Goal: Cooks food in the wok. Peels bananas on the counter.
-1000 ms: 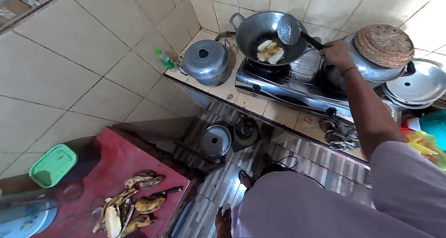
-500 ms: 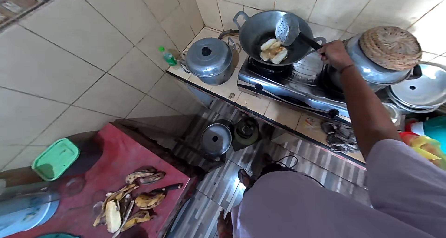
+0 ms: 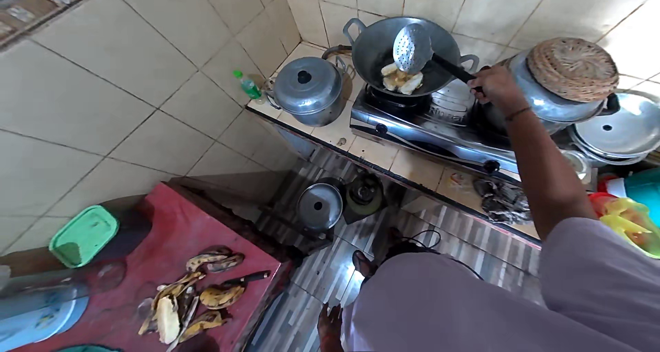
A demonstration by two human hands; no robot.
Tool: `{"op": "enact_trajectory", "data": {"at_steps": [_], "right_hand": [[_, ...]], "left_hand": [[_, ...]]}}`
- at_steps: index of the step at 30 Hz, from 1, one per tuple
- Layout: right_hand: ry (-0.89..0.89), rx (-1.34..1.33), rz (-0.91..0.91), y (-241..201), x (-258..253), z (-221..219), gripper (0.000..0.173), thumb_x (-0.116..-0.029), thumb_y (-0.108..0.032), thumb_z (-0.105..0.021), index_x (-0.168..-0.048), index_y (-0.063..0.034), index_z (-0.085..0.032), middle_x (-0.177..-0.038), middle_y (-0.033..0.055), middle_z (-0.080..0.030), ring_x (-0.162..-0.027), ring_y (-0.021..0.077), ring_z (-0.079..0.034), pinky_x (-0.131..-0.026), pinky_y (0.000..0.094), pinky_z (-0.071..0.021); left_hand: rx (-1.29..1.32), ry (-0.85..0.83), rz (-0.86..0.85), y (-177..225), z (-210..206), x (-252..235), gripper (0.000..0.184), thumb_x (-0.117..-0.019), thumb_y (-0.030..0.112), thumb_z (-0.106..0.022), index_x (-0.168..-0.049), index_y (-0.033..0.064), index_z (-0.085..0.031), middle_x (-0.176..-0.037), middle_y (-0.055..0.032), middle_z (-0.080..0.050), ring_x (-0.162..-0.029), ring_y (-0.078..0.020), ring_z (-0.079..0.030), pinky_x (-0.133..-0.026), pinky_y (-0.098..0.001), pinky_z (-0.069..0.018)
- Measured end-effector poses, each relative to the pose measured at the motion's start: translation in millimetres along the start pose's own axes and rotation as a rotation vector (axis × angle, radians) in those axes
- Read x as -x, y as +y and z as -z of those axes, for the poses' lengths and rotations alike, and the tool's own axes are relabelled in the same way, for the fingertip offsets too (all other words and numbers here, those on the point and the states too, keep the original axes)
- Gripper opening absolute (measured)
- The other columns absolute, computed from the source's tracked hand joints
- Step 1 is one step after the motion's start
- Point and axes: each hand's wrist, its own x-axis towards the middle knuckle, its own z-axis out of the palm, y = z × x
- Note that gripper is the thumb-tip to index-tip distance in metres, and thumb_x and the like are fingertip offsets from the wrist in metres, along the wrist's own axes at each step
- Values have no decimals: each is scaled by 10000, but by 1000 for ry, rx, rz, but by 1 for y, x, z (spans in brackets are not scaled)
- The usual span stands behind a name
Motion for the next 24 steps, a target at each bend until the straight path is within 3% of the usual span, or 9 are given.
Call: {"op": "enact_trajectory", "data": {"at_steps": [3, 5, 7, 9, 10, 14, 20, 24], "right_hand": [[23, 136, 34, 1, 3, 1, 265, -1030, -175, -559, -1238, -48, -663, -770, 31, -585, -519, 66, -435, -484, 253, -391], [60, 250, 119, 2, 3, 5, 287, -1027, -182, -551, -1227, -20, -678, -882, 135, -629, -648, 188, -517, -608, 411, -463], [78, 373, 225, -3, 12, 14, 266, -1028, -172, -558, -1176, -5, -703, -1018, 247, -675, -874, 362, -641, -804, 603, -498], [66, 479, 301, -17, 30, 25, 270, -1031, -154, -557, -1209, -23, -712, -1117, 303, -676, -1053, 479, -642, -904, 715, -446], [55, 537, 330, -22, 38, 30, 268, -1034, -147, -552, -1218, -30, -708, -1129, 316, -671, -1083, 508, -630, -907, 739, -429], [42, 725, 402, -31, 51, 42, 257, -1035, -141, -548, -1209, -46, -712, -1092, 335, -676, -1063, 563, -630, -857, 784, -426], [25, 856, 460, -33, 44, 24, 246, -1028, -122, -540, -1155, 8, -706, -1046, 345, -680, -1034, 572, -644, -838, 760, -460], [29, 878, 415, -28, 21, 1, 304, -1031, -133, -523, -1261, -12, -681, -1134, 351, -670, -1109, 576, -626, -877, 752, -463]], "left_hand": [[-19, 17, 11, -1, 1, 8, 464, -1103, 260, -371, -1495, 13, -349, -1407, -232, -465, -1031, -258, -553, -878, -412, -491], [-31, 30, 4, -4, 3, 10, 448, -1101, 255, -376, -1476, 12, -367, -1356, -214, -488, -985, -226, -553, -853, -383, -493], [-32, 31, 1, -8, 7, 9, 447, -1102, 259, -377, -1475, 12, -370, -1357, -213, -489, -984, -226, -549, -854, -390, -491], [-34, 28, 9, -9, 9, 8, 467, -1103, 275, -373, -1491, 15, -364, -1405, -228, -473, -1028, -242, -555, -880, -406, -490], [-29, 30, 17, -10, 11, 8, 471, -1103, 280, -372, -1495, 18, -359, -1416, -232, -468, -1041, -249, -558, -884, -413, -491], [-20, 41, 19, -10, 10, 7, 463, -1101, 276, -381, -1486, 20, -364, -1386, -230, -482, -1015, -246, -557, -863, -409, -494], [-20, 25, -3, -9, 2, 11, 465, -1106, 255, -380, -1496, 4, -353, -1431, -242, -450, -1054, -257, -550, -900, -412, -485], [-32, 42, -8, -9, 1, 8, 427, -1099, 259, -396, -1444, 7, -403, -1252, -199, -536, -894, -194, -555, -785, -353, -501]]}}
